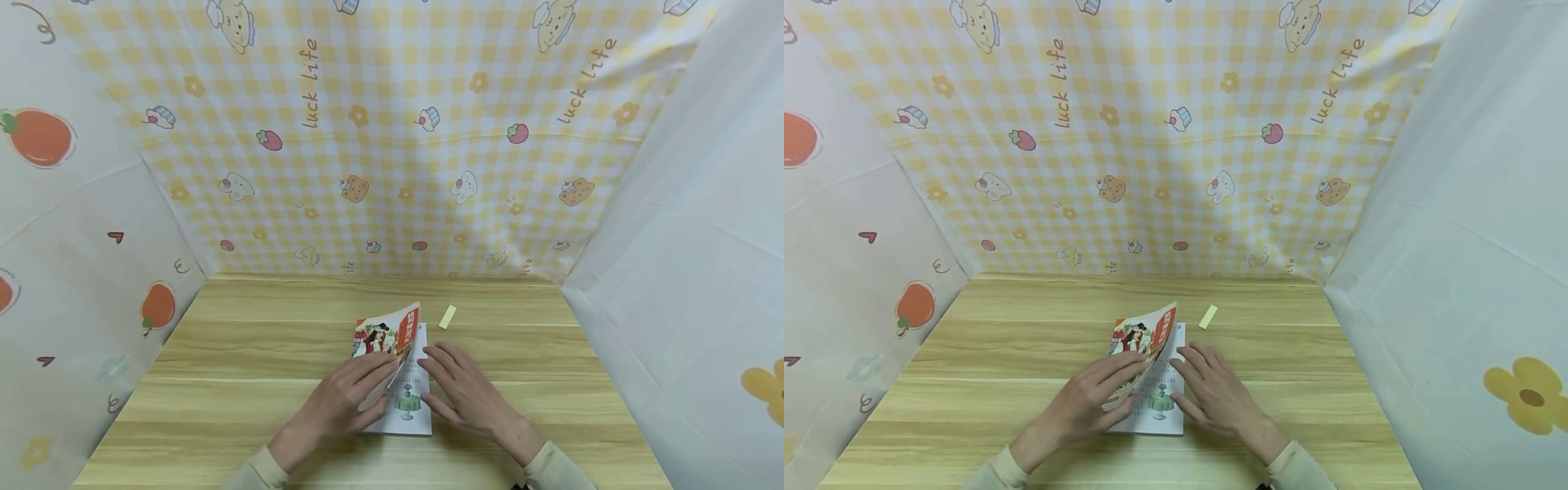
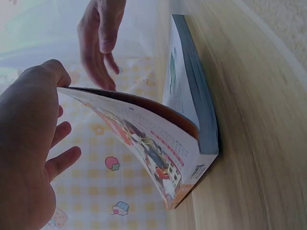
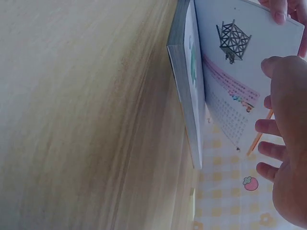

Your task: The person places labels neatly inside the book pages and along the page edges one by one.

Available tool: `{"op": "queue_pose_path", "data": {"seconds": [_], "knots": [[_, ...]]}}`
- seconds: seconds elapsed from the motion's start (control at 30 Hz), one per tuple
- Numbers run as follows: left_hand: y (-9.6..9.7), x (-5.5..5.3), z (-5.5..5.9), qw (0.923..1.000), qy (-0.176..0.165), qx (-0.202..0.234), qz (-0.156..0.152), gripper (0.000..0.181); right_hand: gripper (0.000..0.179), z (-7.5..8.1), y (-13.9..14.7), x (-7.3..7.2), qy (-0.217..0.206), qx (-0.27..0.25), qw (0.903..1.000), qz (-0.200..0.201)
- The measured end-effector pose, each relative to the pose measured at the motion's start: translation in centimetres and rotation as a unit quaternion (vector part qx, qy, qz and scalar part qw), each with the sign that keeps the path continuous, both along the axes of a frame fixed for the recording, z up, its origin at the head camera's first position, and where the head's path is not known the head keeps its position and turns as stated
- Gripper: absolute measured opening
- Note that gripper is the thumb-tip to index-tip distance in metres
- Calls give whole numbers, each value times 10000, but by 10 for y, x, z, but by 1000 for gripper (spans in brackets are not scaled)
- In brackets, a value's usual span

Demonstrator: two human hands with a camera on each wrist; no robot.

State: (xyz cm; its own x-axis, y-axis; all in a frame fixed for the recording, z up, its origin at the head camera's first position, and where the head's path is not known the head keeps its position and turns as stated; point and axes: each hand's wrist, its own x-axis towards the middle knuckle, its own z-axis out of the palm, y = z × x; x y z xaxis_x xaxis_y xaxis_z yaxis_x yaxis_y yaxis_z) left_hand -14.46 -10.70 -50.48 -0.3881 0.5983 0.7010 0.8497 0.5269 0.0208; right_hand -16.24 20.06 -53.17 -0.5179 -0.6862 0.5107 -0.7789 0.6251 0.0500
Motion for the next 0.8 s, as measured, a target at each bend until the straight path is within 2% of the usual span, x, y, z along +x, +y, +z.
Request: {"op": "queue_pose_path", "data": {"seconds": [0.2, 0.43, 0.6, 0.8], "knots": [[-6, -1, 2, 10000, -11, -24, 36, 70, 63, -4, -2, 4, -495, 390, 9978, -213], [-12, -2, 4, 9999, -69, -116, 55, 72, 71, -12, -4, 9, -1557, 750, 9846, -277], [-16, -1, 7, 9998, -138, -132, 80, 71, 74, -18, -3, 11, -1829, 1082, 9767, -302], [-22, 0, 10, 9994, -269, -186, 135, 69, 72, -22, -2, 11, -2160, 1216, 9683, -293]]}}
